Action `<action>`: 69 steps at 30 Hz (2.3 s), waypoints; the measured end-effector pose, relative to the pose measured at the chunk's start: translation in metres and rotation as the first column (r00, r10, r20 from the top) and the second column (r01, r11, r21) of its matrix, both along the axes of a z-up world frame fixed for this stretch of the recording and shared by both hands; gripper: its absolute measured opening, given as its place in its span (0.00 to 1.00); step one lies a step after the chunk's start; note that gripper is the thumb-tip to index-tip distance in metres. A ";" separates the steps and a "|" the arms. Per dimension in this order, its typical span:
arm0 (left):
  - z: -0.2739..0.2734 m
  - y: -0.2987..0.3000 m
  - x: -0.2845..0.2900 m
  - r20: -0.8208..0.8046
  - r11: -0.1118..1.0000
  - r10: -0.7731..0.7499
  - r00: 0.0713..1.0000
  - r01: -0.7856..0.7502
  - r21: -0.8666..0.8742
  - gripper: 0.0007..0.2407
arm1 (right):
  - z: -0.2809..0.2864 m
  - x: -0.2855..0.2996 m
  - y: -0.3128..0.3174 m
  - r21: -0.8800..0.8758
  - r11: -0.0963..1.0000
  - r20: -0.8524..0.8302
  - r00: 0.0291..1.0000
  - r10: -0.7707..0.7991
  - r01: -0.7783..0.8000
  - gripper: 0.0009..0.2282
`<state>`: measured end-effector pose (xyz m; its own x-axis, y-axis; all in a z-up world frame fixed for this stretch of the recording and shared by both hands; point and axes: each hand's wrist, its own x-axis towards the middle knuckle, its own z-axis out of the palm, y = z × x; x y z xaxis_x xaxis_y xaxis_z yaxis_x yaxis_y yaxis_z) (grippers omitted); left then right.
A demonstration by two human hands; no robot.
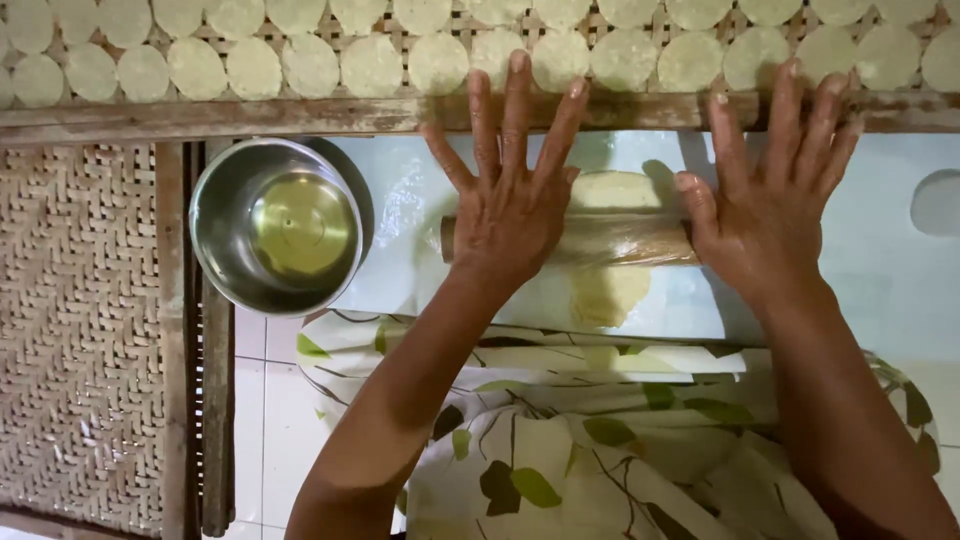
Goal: Rolling out dough and cutting it into small circular discs using a cutter.
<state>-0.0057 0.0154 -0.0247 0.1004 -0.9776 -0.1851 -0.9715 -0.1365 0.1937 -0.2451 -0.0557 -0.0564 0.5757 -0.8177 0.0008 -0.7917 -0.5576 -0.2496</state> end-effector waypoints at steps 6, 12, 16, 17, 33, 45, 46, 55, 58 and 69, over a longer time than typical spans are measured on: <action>0.001 0.006 -0.003 0.087 0.986 -0.007 0.996 -0.008 0.167 0.32 | 0.003 -0.004 0.010 0.090 0.996 -0.038 0.999 -0.022 0.025 0.28; -0.002 0.014 -0.007 0.088 0.989 0.033 0.996 -0.045 0.140 0.34 | -0.003 -0.010 0.018 0.035 0.999 -0.017 1.000 -0.016 0.017 0.27; -0.005 0.020 -0.008 0.145 0.994 0.018 0.989 -0.034 0.107 0.34 | -0.005 -0.013 0.027 0.026 0.999 -0.002 0.999 -0.039 0.039 0.28; -0.007 0.022 -0.008 0.136 0.997 0.026 0.990 -0.036 0.074 0.34 | -0.005 -0.014 0.029 0.027 0.999 0.008 0.999 -0.045 0.045 0.28; -0.015 0.046 -0.015 0.083 1.000 0.007 0.996 -0.010 0.029 0.32 | 0.001 -0.016 0.060 -0.048 0.998 0.053 0.997 -0.048 0.050 0.26; -0.023 0.068 -0.022 0.078 0.998 0.006 0.997 0.000 -0.067 0.33 | 0.008 -0.014 0.080 -0.102 0.994 0.103 0.994 -0.030 0.041 0.24; -0.024 0.070 -0.022 0.085 0.998 0.001 0.996 0.005 -0.064 0.33 | 0.007 -0.015 0.082 -0.085 0.995 0.099 0.994 -0.043 0.051 0.24; -0.028 0.096 -0.030 0.078 0.996 0.005 0.997 0.002 -0.091 0.34 | 0.006 -0.021 0.101 -0.046 0.997 0.114 0.992 -0.059 0.065 0.25; -0.040 0.115 -0.036 0.096 0.994 0.012 0.995 -0.002 -0.107 0.31 | 0.004 -0.025 0.112 -0.022 0.997 0.092 0.994 -0.067 0.069 0.26; -0.036 0.092 -0.027 0.140 0.984 0.021 0.990 0.005 -0.181 0.34 | 0.013 -0.007 0.088 -0.037 0.998 0.149 0.988 -0.040 0.046 0.26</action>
<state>-0.0326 0.1076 -0.0603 0.1209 -0.9926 0.0105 -0.9898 -0.1197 0.0767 -0.2517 0.0327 -0.0432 0.5314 -0.8390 0.1165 -0.7709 -0.5360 -0.3441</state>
